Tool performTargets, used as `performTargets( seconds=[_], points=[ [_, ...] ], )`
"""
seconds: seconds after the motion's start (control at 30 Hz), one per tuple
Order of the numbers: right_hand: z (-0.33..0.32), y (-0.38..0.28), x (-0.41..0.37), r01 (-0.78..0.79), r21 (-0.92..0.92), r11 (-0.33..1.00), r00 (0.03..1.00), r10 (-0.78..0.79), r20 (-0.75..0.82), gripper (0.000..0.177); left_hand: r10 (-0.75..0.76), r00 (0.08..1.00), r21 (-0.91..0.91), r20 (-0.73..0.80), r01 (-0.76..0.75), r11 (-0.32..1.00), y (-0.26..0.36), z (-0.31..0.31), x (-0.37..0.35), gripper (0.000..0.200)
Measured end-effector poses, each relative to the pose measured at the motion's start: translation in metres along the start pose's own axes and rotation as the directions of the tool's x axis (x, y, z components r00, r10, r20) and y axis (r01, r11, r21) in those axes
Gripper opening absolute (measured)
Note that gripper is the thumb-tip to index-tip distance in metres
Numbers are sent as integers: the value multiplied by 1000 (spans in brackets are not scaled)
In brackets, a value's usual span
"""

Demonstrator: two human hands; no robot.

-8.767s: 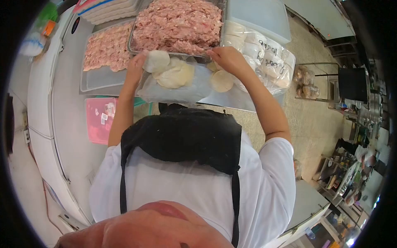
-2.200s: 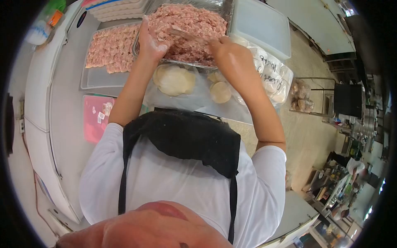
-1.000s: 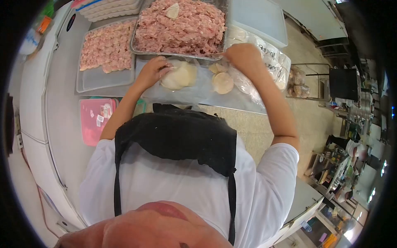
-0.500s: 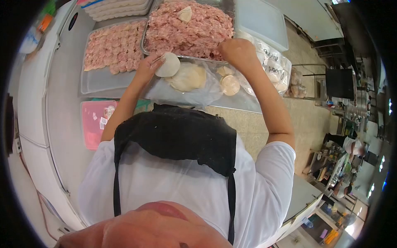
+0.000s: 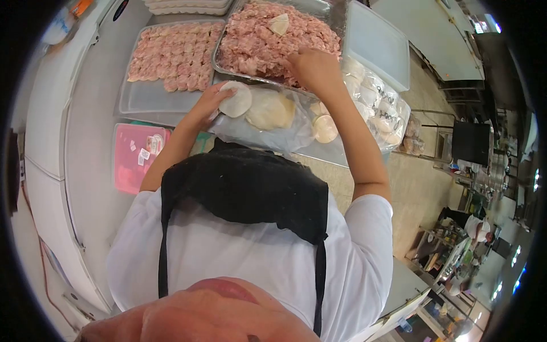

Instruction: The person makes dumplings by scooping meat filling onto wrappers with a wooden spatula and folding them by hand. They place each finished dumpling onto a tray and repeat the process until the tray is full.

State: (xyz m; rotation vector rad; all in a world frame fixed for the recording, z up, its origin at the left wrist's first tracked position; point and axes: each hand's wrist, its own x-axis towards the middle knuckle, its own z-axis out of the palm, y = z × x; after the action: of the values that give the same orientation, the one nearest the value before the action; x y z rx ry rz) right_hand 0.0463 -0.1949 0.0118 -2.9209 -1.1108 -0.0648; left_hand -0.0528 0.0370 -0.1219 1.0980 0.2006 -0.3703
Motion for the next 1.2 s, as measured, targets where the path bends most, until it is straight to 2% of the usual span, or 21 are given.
performTargets(
  seconds=[0.07,0.17,0.27,0.33,0.37,0.43,0.47,0.5,0.57,0.63,0.73,0.77,0.87,0.9,0.97,1.03,1.07,1.13,1.17,1.2],
  points=[
    [12,-12,13,16,-98,995,988,-1,152,35,-9,999,-4,-39,9,1000,-8,-10,4,31],
    [51,-18,8,85,-2,996,995,-84,50,35,-8,997,-40,-81,5,999,-8,-16,8,30],
    [67,5,-4,-15,389,921,1000,9,16,35,12,995,-120,-100,-24,992,7,-4,1,30],
    [66,11,-11,11,657,754,989,87,-117,34,22,992,-225,-128,-51,973,22,7,6,32],
    [64,13,-16,39,766,642,975,142,-168,33,72,989,-334,-131,-113,936,28,16,14,33],
    [38,16,-20,-207,861,464,954,290,73,32,160,976,-532,-147,-214,819,45,41,35,36],
    [29,18,-23,-322,878,353,917,345,197,32,189,971,-572,-146,-239,785,54,56,43,38],
    [30,26,-22,-360,866,347,917,302,260,32,218,965,-611,-146,-261,747,67,74,48,41],
    [48,14,-25,-167,848,504,947,320,-4,27,248,955,-663,-164,-292,689,89,100,55,47],
    [48,13,-31,-32,728,685,936,275,-218,23,250,947,-687,-202,-319,654,105,116,61,53],
    [19,44,-55,-47,331,942,977,112,-179,21,164,925,-640,-341,-357,681,90,106,82,66],
    [-10,37,-64,-169,250,953,983,182,-29,20,183,927,-637,-327,-359,682,79,103,89,67],
    [9,41,-70,-11,286,958,938,109,-329,18,212,919,-616,-332,-382,689,83,132,75,65],
    [12,46,-69,-18,259,966,975,74,-209,17,166,934,-603,-317,-334,725,89,140,71,65],
    [-11,60,-77,-71,156,985,990,88,-106,16,75,951,-575,-300,-243,781,98,152,63,64],
    [-54,57,-84,-120,25,992,993,121,-10,15,97,912,-579,-399,-332,745,95,159,66,65],
    [-50,55,-84,-83,69,994,993,88,-81,15,101,892,-576,-442,-368,730,93,162,67,65],
    [-37,55,-86,-4,147,989,974,38,-224,16,213,909,-571,-358,-394,720,91,166,74,64],
    [-29,62,-86,22,181,983,970,23,-242,18,265,912,-570,-313,-404,716,90,168,77,63],
    [-21,69,-84,51,214,976,965,7,-262,20,228,920,-604,-319,-383,699,90,168,76,61]
  ],
)
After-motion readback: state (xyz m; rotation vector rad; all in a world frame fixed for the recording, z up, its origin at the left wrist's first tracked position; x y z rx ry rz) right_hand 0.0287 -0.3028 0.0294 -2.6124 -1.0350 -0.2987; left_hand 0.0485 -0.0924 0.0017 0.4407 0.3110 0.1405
